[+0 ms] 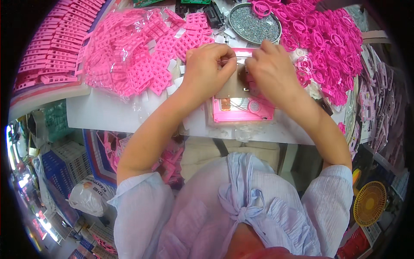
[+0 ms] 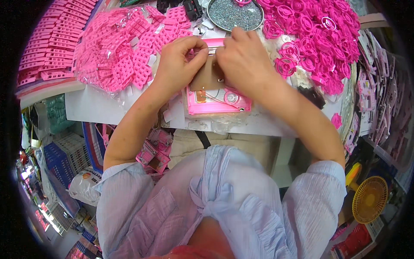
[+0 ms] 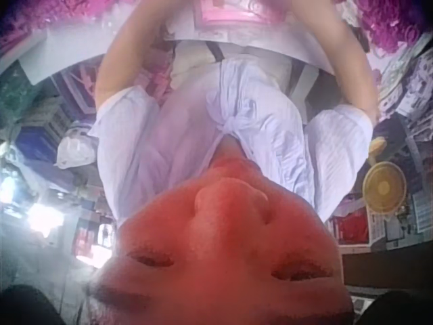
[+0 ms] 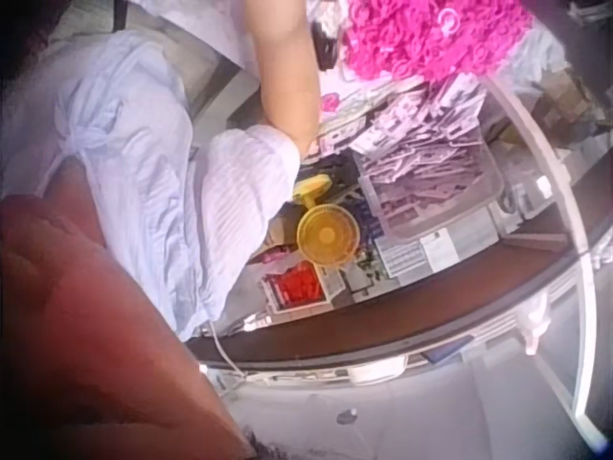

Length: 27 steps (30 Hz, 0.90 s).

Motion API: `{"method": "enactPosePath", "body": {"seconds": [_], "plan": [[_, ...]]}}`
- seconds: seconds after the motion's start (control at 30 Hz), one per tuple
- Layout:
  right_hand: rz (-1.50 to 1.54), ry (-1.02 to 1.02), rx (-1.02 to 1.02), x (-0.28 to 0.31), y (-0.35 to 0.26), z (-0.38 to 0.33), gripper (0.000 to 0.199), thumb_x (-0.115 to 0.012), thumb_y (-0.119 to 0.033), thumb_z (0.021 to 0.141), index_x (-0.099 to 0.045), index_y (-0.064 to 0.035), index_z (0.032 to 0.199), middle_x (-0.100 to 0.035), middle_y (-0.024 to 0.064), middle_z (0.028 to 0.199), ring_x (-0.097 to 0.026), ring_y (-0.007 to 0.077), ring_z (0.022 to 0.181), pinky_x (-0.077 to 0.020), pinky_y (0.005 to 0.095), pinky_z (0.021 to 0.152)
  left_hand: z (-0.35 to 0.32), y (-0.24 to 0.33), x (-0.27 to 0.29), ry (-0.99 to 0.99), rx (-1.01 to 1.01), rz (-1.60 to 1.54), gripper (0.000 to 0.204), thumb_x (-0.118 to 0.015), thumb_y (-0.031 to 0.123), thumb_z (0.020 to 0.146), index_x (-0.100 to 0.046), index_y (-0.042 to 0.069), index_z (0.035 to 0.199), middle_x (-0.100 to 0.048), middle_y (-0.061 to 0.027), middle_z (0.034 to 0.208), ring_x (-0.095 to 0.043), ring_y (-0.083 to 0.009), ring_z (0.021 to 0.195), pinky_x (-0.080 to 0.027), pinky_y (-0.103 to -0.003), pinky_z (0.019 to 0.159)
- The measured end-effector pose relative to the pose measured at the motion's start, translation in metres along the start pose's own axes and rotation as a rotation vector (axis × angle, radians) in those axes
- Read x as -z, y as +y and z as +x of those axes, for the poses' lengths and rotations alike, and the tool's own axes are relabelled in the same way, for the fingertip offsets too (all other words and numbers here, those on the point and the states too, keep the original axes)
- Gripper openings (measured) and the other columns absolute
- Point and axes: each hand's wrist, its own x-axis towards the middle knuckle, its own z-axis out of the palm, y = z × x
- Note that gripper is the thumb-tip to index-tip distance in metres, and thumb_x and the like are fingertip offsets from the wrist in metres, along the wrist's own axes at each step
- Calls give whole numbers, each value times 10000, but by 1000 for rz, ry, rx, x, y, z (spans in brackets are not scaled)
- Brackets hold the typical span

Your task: Assembling the internal electronic components of a pink toy piggy bank using an electric screwdriver.

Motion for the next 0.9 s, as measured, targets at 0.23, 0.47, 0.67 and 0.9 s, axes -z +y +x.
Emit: {"method": "enactPosePath", "body": {"seconds": [0.23, 0.47, 0.67, 0.9], "plan": [[234, -3, -231, 13, -27, -39, 93, -714, -127, 756, -649, -60, 769, -670, 87, 785, -601, 288, 844, -482, 408, 747, 18, 9, 0, -114, -265, 308, 110, -720, 190, 801, -725, 81, 815, -672, -41, 885, -637, -237, 903, -395, -427, 866], [223, 70, -315, 7, -34, -41, 90, -719, -108, 787, -646, -57, 807, -657, 94, 792, -595, 299, 834, -482, 421, 723, 35, 24, -8, -358, -450, 573, 99, -688, 156, 785, -732, 95, 850, -676, -42, 959, -628, -239, 969, -407, -438, 884], [266, 90, -319, 13, -31, -37, 103, -682, -67, 789, -683, -42, 889, -637, 111, 912, -574, 308, 909, -486, 423, 758, 55, 43, -19, -666, -432, 651, 169, -688, 138, 772, -733, 28, 892, -699, -132, 943, -684, -320, 955, -545, -454, 815], [111, -71, -255, 10, -18, -25, 193, -641, -9, 767, -686, -42, 952, -641, 125, 914, -581, 316, 923, -511, 403, 810, 85, 50, -8, -765, -105, 686, 249, -791, 234, 736, -742, 3, 815, -724, -202, 832, -722, -366, 829, -575, -464, 729]]}}
